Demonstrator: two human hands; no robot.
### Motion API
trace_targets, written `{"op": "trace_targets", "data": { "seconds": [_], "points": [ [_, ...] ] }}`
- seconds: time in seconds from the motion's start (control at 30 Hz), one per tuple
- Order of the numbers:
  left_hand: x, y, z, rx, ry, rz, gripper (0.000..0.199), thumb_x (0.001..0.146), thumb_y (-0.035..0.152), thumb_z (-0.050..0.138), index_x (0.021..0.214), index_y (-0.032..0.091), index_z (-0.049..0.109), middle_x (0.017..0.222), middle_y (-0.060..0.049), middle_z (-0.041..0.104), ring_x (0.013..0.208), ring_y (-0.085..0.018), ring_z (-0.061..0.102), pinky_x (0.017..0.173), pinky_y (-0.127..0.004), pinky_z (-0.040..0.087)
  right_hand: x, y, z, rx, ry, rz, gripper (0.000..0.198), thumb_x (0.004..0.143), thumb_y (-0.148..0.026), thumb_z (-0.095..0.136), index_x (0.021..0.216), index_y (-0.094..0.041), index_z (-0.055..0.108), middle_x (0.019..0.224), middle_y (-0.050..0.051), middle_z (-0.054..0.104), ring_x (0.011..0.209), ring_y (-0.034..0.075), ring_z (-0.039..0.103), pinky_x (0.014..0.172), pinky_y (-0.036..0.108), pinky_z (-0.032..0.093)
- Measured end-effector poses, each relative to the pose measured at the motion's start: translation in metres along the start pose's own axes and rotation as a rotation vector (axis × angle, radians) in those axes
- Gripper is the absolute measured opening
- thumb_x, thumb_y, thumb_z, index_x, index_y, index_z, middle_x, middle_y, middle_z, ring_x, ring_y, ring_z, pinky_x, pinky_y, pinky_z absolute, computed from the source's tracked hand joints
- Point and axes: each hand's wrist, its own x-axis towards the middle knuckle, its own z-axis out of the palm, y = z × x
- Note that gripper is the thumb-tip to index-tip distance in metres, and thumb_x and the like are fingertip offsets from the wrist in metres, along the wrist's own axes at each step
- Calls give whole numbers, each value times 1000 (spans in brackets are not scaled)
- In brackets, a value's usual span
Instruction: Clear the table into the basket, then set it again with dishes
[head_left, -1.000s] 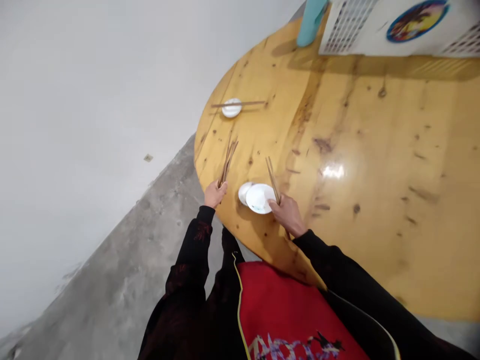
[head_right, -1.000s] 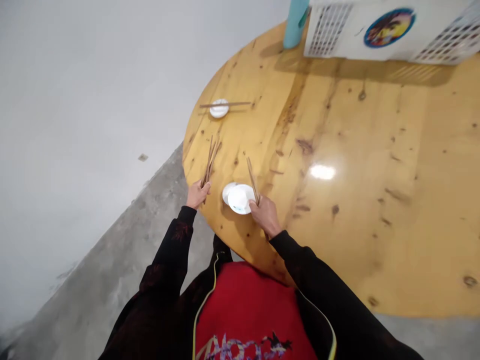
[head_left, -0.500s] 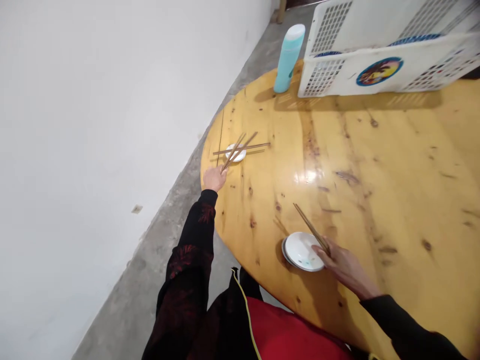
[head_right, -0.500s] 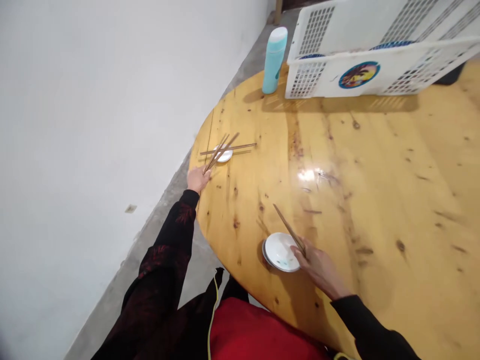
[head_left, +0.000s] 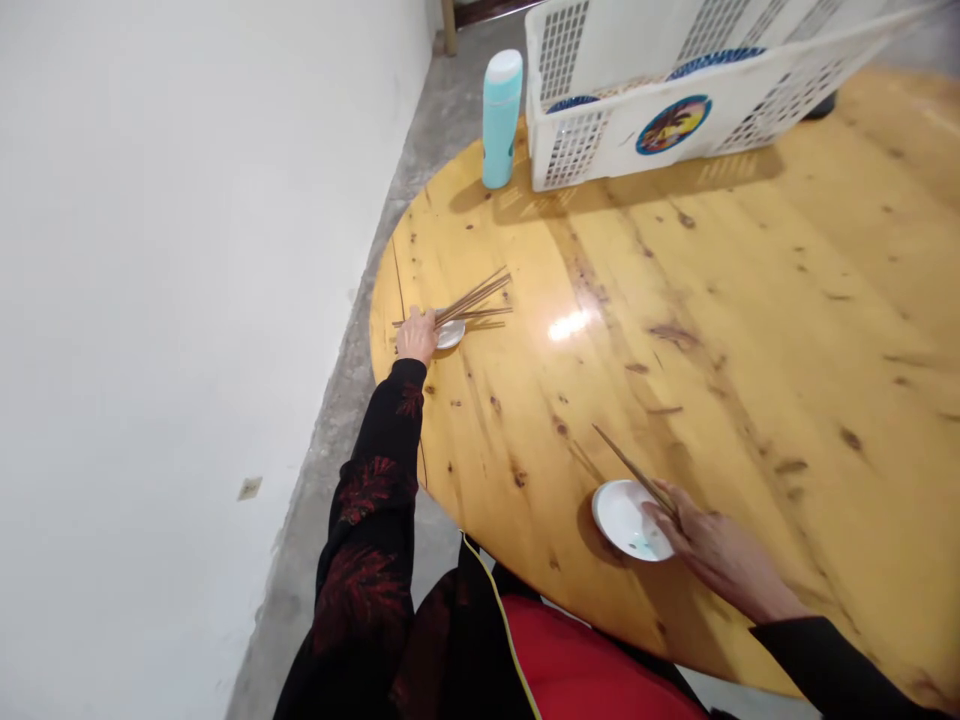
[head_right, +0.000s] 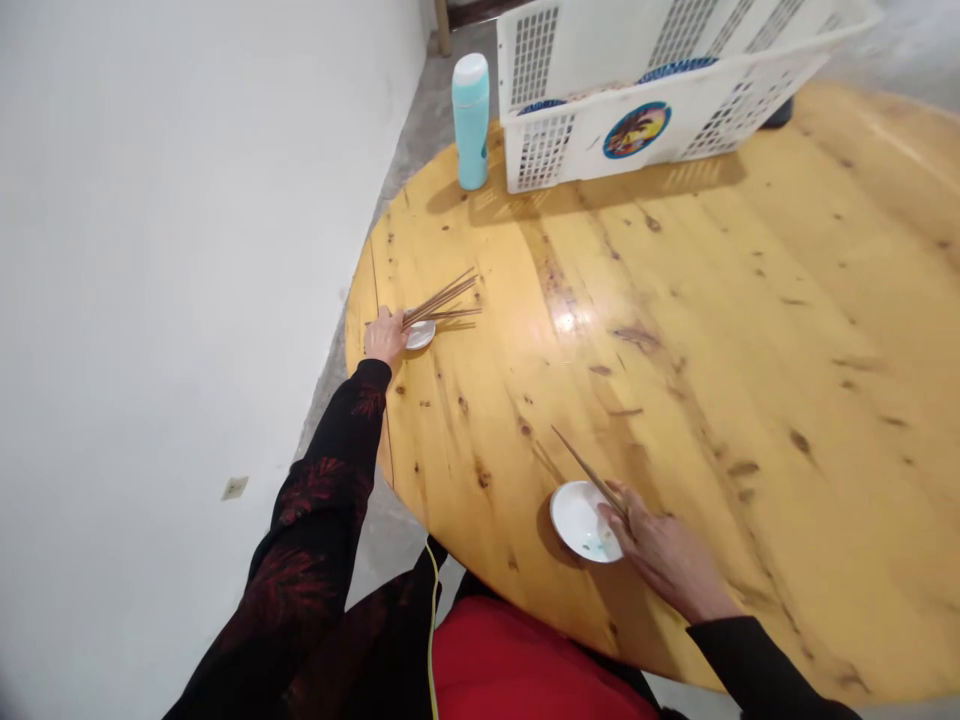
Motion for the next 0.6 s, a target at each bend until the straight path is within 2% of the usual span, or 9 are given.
{"op": "trace_targets", "data": {
  "seconds": [0.1, 0.17, 0.27, 0.37, 0.43, 0.5, 0.6],
  "points": [
    [3, 2, 1, -10, 12, -9, 31, 102, 35, 54, 124, 20, 69, 134, -19, 57, 111, -32, 68, 91, -40, 53, -4, -6, 2, -8, -2, 26, 48, 90, -56, 39, 105, -19, 65, 55, 8, 63, 55, 34, 67, 54, 36, 40],
    [-1, 0, 2, -32, 14, -23, 31, 103, 36, 51, 121, 20, 70, 130, -18, 61, 113, -33, 68, 93, -40, 53, -5, -10, -1, 76, 15, 61, 39, 86, -59, 43, 86, -24, 59, 53, 8, 62, 54, 32, 64, 53, 36, 40],
    [-6, -7, 4, -101, 33, -134, 32, 103, 34, 48, 124, 19, 68, 124, -19, 68, 116, -33, 68, 96, -41, 52, -3, -15, -8, 257, -39, 91, 43, 82, -68, 49, 70, -27, 50, 54, 8, 61, 51, 27, 61, 52, 36, 43],
    [-4, -17, 5, -232, 26, -303, 33, 99, 33, 55, 124, 13, 66, 119, -21, 73, 117, -35, 68, 97, -43, 52, -4, -24, -17, 388, -85, 113, 51, 77, -76, 54, 67, -26, 52, 57, 8, 63, 54, 26, 62, 54, 36, 46],
    [0, -22, 8, -363, 28, -376, 31, 94, 35, 64, 112, 11, 68, 116, -23, 74, 116, -36, 69, 97, -43, 52, -8, -33, -21, 438, -69, 146, 57, 73, -82, 57, 66, -25, 53, 59, 8, 64, 57, 25, 62, 55, 36, 46],
    [7, -23, 14, -504, 59, -416, 25, 87, 33, 72, 96, 10, 69, 110, -22, 75, 113, -37, 70, 96, -43, 52, -11, -41, -22, 466, -51, 200, 61, 70, -85, 59, 64, -25, 52, 57, 8, 61, 57, 24, 60, 54, 35, 45],
    [13, -18, 29, -573, 60, -402, 13, 86, 27, 67, 84, 14, 65, 103, -19, 75, 105, -35, 71, 89, -44, 54, -13, -46, -16, 495, -6, 272, 59, 72, -82, 62, 64, -25, 51, 56, 6, 58, 58, 22, 57, 55, 34, 44]
  ]
}}
